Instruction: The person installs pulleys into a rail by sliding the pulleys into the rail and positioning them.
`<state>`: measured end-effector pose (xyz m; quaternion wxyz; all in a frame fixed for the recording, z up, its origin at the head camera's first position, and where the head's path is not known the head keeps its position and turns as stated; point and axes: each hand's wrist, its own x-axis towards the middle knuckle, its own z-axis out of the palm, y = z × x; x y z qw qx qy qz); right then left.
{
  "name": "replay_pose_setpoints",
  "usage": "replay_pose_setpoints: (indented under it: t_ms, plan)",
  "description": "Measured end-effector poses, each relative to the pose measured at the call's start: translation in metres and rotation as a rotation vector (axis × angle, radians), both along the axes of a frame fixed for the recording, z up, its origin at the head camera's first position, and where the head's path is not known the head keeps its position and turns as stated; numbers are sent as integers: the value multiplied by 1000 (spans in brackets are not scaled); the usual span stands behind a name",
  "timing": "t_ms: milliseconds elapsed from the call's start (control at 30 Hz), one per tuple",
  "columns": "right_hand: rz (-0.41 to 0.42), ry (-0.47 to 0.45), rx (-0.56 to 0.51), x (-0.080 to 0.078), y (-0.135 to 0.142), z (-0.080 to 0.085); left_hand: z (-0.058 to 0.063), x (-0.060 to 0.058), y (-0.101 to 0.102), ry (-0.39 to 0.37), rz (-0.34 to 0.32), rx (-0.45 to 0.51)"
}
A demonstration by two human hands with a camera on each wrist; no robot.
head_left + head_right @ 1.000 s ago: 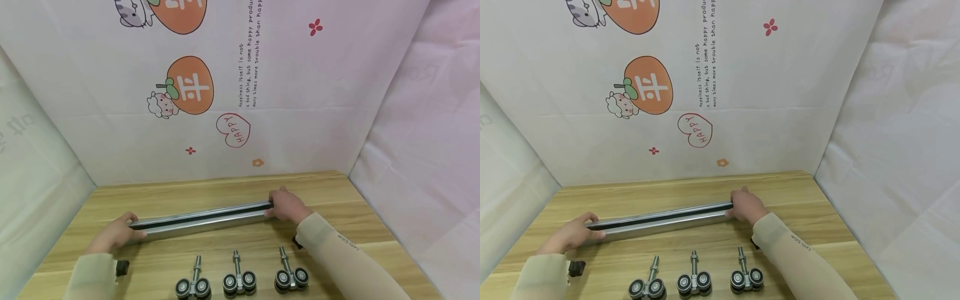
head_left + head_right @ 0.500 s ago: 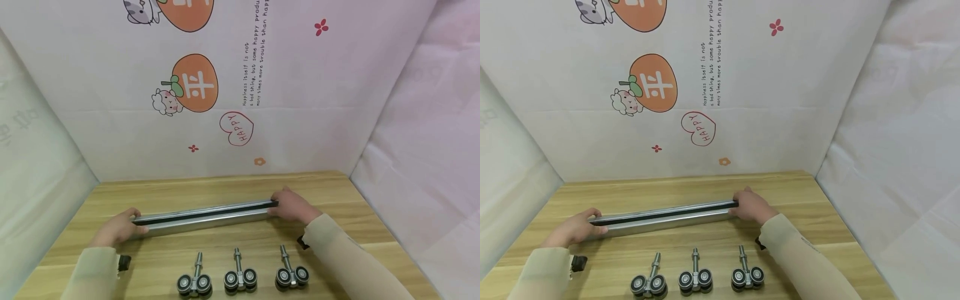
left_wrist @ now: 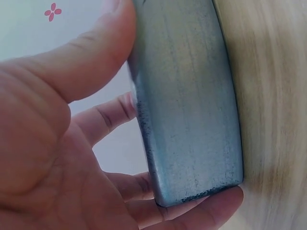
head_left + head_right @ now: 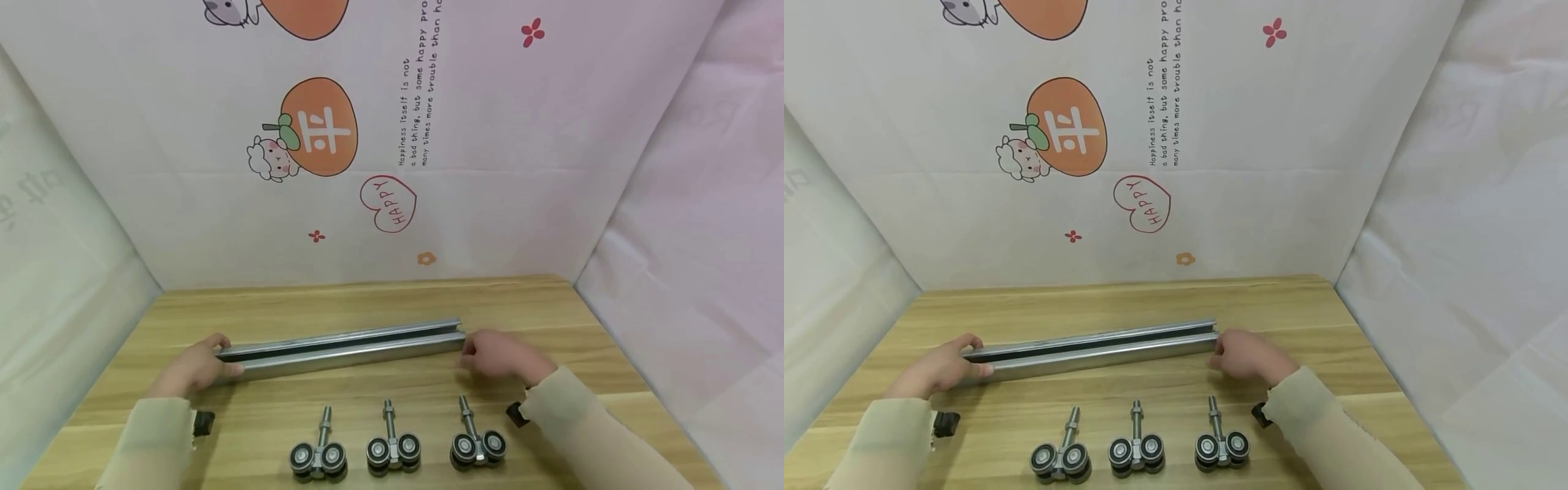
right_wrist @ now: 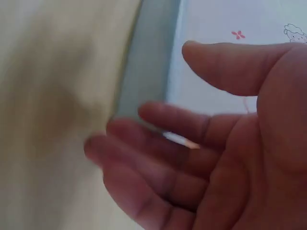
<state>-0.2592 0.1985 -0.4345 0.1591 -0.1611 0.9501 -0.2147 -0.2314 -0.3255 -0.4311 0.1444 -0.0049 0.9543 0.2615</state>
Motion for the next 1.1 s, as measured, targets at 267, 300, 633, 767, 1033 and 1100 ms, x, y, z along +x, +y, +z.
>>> replay_pose_setpoints:
  t_ms: [267,300,633,767,1033,1100]
  plan:
    - [22,-268,-206,14,2,-14,2,0,-1,-9,6,1]
    - [22,-293,-223,15,2,-15,2,1,-1,-10,4,-2]
    - [79,-410,-289,19,5,-24,3,1,1,-15,7,-13]
    - [80,-420,-298,20,3,-25,0,1,0,-1,-2,-16]
    - [68,-419,-303,23,2,-27,-2,-3,-1,5,12,18]
    - [69,-412,-304,23,2,-27,-2,-4,-1,7,11,13]
